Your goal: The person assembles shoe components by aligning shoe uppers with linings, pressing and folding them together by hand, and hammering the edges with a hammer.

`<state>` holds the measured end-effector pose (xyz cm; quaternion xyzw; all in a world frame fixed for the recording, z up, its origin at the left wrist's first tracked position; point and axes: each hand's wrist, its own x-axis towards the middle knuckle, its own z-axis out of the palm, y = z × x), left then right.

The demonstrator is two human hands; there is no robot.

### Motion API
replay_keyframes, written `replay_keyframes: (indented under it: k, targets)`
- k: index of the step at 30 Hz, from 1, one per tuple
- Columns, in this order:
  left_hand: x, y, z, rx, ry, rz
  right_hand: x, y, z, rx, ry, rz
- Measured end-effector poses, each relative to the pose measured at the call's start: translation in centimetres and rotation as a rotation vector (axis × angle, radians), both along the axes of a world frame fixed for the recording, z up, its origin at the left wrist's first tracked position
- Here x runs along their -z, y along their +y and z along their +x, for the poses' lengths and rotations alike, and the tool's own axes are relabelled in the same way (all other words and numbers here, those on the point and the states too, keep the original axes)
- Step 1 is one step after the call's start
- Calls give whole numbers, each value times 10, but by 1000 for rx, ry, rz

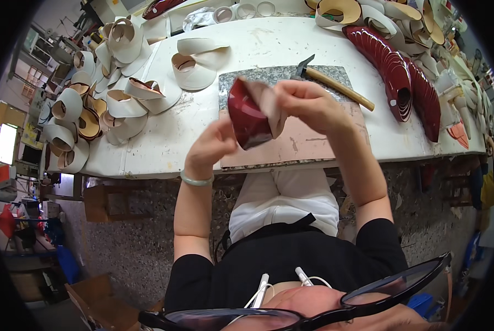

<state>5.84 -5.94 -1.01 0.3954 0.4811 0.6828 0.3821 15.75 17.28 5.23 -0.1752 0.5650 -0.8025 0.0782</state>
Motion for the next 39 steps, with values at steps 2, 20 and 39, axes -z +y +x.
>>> replay_keyframes:
  k: [2, 20, 39]
  targets:
    - [-4, 5, 2, -165, -59, 13, -3, 0, -3, -29, 35, 338]
    - [-11, 20, 49, -645, -362, 352, 37, -19, 12, 394, -81, -132]
    - [-24, 33, 69, -517, -661, 98, 52, -21, 25, 487, -144, -190]
